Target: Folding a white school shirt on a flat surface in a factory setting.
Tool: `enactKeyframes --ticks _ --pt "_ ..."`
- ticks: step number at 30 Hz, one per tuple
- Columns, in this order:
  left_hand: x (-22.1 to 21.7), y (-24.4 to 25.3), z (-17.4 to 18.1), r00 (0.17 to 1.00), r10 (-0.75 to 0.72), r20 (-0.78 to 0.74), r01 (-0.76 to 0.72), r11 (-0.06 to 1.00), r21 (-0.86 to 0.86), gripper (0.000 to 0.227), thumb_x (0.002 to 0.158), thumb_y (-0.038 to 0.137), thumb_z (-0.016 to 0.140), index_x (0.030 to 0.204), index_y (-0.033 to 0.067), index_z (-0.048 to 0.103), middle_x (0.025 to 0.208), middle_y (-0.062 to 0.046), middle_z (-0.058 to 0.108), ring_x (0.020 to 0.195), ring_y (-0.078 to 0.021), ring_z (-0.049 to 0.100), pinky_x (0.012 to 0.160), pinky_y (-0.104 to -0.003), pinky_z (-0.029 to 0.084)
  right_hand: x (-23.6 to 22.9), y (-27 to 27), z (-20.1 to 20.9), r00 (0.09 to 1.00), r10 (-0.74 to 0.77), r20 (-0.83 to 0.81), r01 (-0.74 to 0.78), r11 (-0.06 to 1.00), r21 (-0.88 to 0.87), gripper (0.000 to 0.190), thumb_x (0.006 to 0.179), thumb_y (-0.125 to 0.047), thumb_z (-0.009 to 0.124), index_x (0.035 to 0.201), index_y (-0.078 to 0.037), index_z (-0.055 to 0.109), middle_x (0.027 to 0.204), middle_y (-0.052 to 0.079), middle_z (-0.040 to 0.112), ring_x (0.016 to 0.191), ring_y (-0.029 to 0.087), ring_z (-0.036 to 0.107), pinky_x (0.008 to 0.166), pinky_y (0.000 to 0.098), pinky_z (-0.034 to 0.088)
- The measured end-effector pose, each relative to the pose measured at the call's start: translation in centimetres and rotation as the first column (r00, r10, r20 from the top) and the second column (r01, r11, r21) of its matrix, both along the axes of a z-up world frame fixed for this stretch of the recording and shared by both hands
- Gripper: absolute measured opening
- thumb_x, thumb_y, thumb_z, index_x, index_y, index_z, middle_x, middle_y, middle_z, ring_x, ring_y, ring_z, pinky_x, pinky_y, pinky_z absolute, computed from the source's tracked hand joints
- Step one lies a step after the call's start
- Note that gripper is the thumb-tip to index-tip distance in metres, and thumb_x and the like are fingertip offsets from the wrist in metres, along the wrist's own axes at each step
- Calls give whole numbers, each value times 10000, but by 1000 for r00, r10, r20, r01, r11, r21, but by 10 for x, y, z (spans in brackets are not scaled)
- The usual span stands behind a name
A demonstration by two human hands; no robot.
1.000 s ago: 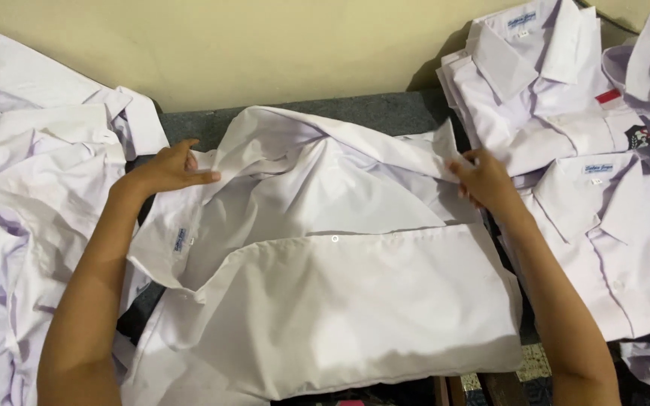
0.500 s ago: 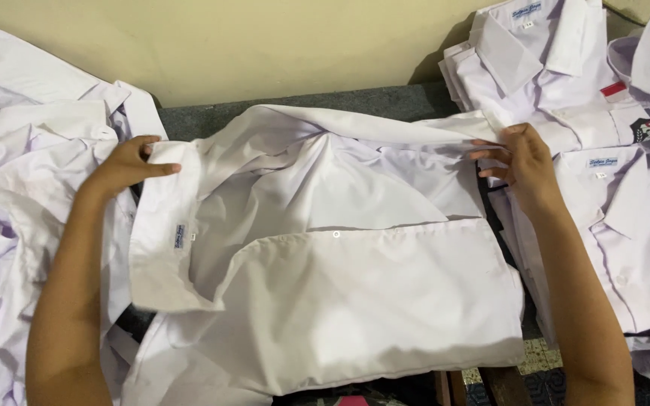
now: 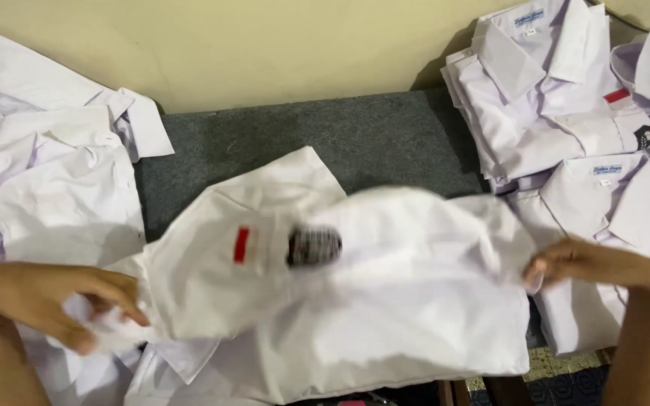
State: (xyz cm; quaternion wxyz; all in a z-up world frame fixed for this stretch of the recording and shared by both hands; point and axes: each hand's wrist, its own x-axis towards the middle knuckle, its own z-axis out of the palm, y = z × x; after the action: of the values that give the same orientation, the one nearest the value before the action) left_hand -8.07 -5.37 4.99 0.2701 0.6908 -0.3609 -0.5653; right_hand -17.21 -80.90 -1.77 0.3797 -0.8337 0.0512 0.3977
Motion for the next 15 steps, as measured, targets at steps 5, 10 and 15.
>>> enactKeyframes --ticks 5,10,15 --pt "0 -56 12 894 357 271 -433 843 320 423 902 376 649 1302 290 756 1201 117 814 1042 -44 748 896 -218 581 -7 18 5 977 -211 -4 207 962 -177 399 938 -196 634 1233 -119 891 988 172 919 853 284 895 751 377 733" --pt "51 -110 -11 599 510 617 -679 732 54 449 950 495 524 1304 236 625 1116 9 558 1061 -102 573 991 -251 392 12 81 48 928 -70 365 252 840 -481 330 1020 -314 591 1251 -163 773 609 146 734 521 222 666 625 321 546" --pt "103 -167 -48 655 331 680 -511 856 76 711 893 812 113 677 157 287 603 6 291 537 -156 336 569 -361 226 45 86 15 841 163 516 79 906 -416 455 925 -229 662 1359 -99 625 1420 67 609 1227 253 638 1106 393 473"
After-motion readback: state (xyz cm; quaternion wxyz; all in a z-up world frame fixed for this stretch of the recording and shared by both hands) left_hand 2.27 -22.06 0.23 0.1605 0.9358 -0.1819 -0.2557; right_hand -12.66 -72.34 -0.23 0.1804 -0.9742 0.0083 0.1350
